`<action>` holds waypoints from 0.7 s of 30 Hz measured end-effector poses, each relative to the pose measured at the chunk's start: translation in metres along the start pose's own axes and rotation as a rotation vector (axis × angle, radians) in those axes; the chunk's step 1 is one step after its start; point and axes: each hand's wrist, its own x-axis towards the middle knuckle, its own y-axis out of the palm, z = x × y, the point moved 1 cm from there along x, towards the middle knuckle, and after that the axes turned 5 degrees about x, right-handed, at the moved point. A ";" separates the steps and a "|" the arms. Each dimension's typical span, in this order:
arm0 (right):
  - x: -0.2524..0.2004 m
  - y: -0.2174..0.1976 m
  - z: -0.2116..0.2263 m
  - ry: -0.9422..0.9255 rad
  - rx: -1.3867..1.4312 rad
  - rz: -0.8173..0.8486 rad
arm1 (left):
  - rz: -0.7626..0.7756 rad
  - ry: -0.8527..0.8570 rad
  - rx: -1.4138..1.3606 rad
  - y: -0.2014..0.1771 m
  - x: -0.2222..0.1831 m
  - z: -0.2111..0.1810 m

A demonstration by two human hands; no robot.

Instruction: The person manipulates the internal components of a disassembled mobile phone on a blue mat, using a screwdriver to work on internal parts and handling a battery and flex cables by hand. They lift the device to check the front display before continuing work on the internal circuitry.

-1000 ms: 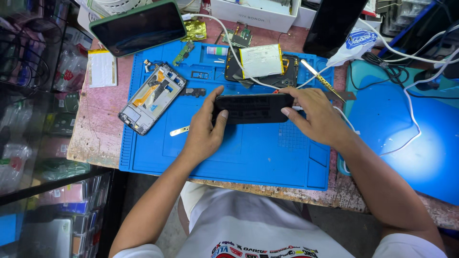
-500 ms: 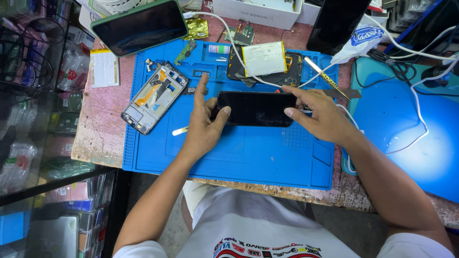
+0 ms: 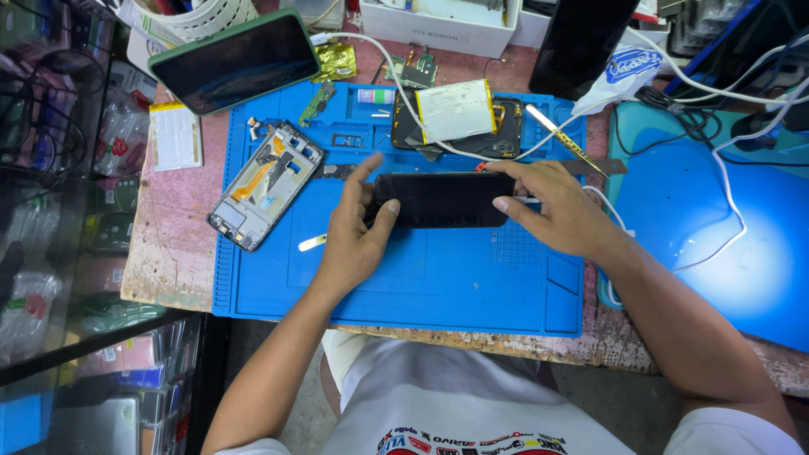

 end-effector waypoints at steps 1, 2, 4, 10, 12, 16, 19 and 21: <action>0.000 0.000 0.001 -0.011 -0.009 -0.006 | 0.004 0.005 0.062 0.000 0.000 0.000; 0.000 0.000 0.002 -0.022 -0.018 -0.013 | 0.000 -0.003 0.036 0.000 0.000 0.000; -0.001 -0.001 0.004 -0.047 -0.023 -0.021 | -0.007 -0.021 -0.013 0.000 -0.002 -0.001; -0.001 0.000 0.003 -0.106 -0.047 -0.016 | -0.067 -0.046 -0.053 0.003 -0.002 0.002; -0.001 0.001 0.003 -0.162 -0.039 -0.034 | -0.093 -0.084 0.040 0.000 -0.005 0.003; -0.002 0.001 -0.005 -0.132 -0.085 -0.026 | -0.119 -0.102 0.133 0.003 -0.003 0.000; -0.004 0.001 -0.007 -0.188 -0.063 -0.060 | -0.104 -0.064 0.049 0.004 -0.002 -0.001; -0.005 0.001 -0.008 -0.164 -0.061 -0.048 | -0.100 -0.040 0.019 0.004 -0.003 0.001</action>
